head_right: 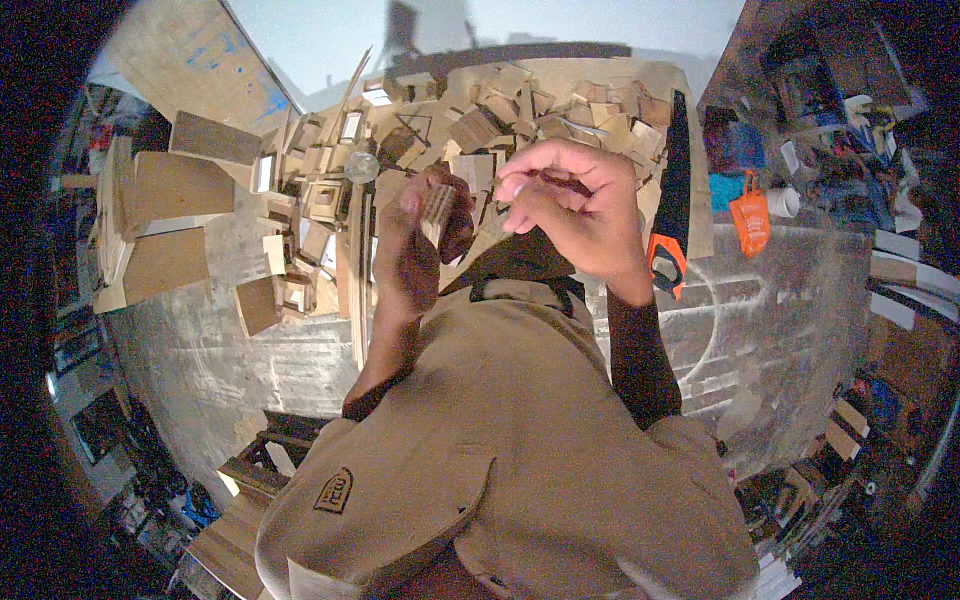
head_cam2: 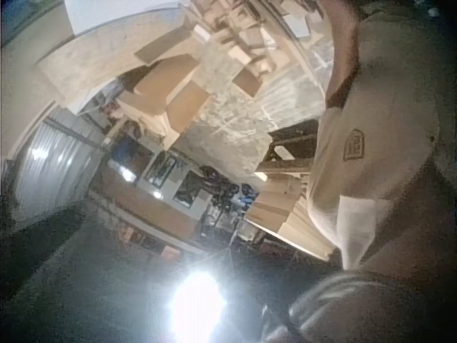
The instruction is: The person applies a thin wood veneer strip to the edge of a rectangular block by hand, pressing it down and wiping the surface with a piece of paper.
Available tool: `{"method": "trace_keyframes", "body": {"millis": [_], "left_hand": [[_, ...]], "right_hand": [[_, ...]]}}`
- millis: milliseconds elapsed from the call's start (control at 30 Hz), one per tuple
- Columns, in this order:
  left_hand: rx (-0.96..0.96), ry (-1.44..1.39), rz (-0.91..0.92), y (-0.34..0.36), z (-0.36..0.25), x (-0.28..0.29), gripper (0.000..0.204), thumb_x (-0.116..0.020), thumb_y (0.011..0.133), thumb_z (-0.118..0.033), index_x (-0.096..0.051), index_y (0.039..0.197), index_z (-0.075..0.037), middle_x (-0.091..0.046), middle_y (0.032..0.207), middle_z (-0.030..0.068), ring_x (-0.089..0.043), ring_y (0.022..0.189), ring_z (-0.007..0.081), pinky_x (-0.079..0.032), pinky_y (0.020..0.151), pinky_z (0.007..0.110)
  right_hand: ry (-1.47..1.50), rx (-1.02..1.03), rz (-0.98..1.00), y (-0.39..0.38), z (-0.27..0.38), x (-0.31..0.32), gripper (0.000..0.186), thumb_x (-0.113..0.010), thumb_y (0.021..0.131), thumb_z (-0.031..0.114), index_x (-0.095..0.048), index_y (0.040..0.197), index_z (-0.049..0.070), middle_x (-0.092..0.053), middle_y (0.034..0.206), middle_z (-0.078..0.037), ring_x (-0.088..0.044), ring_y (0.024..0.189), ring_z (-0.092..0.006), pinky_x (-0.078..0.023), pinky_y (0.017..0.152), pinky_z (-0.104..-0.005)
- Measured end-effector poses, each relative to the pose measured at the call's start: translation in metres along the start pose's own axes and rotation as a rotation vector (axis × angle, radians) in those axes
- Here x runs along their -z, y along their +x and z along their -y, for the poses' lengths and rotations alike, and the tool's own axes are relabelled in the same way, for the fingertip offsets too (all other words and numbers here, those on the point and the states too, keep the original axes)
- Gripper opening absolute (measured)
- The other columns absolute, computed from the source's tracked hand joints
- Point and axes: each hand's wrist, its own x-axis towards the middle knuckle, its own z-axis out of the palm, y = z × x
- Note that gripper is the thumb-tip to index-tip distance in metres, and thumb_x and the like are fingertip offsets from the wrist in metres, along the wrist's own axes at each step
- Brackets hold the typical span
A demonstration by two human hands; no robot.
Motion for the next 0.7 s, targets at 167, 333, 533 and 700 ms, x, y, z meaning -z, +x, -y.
{"method": "trace_keyframes", "body": {"millis": [167,333,533,700], "left_hand": [[-0.404,0.522,0.068,0.000,0.000,0.001,0.033,-0.087,0.069,-0.007,-0.062,0.091,-0.002,-0.060,0.077,-0.0007,-0.054,0.071,0.0075,-0.044,0.065,0.024],[-0.582,0.617,-0.091,0.005,0.006,-0.006,0.018,-0.076,0.068,0.002,-0.066,0.083,0.000,-0.067,0.077,0.0074,-0.063,0.071,0.0130,-0.048,0.064,0.027],[-0.474,0.795,-0.071,0.005,0.009,0.005,0.019,-0.072,0.069,0.004,-0.067,0.086,0.001,-0.070,0.080,0.0102,-0.067,0.073,0.0179,-0.051,0.067,0.028],[-0.496,0.786,-0.108,0.005,0.033,0.018,0.011,-0.069,0.076,0.003,-0.066,0.086,0.001,-0.069,0.078,0.0085,-0.063,0.070,0.0133,-0.049,0.066,0.027]], "right_hand": [[0.000,-0.062,0.020,-0.003,0.006,-0.009,0.010,-0.062,0.094,0.003,-0.065,0.102,-0.002,-0.068,0.088,-0.008,-0.068,0.070,-0.0119,-0.056,0.060,-0.0231],[-0.015,-0.108,-0.033,-0.007,0.007,-0.019,0.005,-0.063,0.093,0.001,-0.064,0.098,-0.001,-0.067,0.086,-0.006,-0.067,0.068,-0.0103,-0.055,0.058,-0.0226],[-0.369,0.066,-0.097,-0.011,-0.022,-0.021,0.012,-0.067,0.085,-0.002,-0.064,0.096,0.002,-0.067,0.084,-0.005,-0.064,0.063,-0.0070,-0.051,0.052,-0.0252],[-0.653,0.277,-0.110,-0.011,-0.033,-0.028,0.016,-0.069,0.080,0.002,-0.062,0.093,0.008,-0.065,0.086,-0.010,-0.067,0.065,-0.0251,-0.054,0.054,-0.0333]]}}
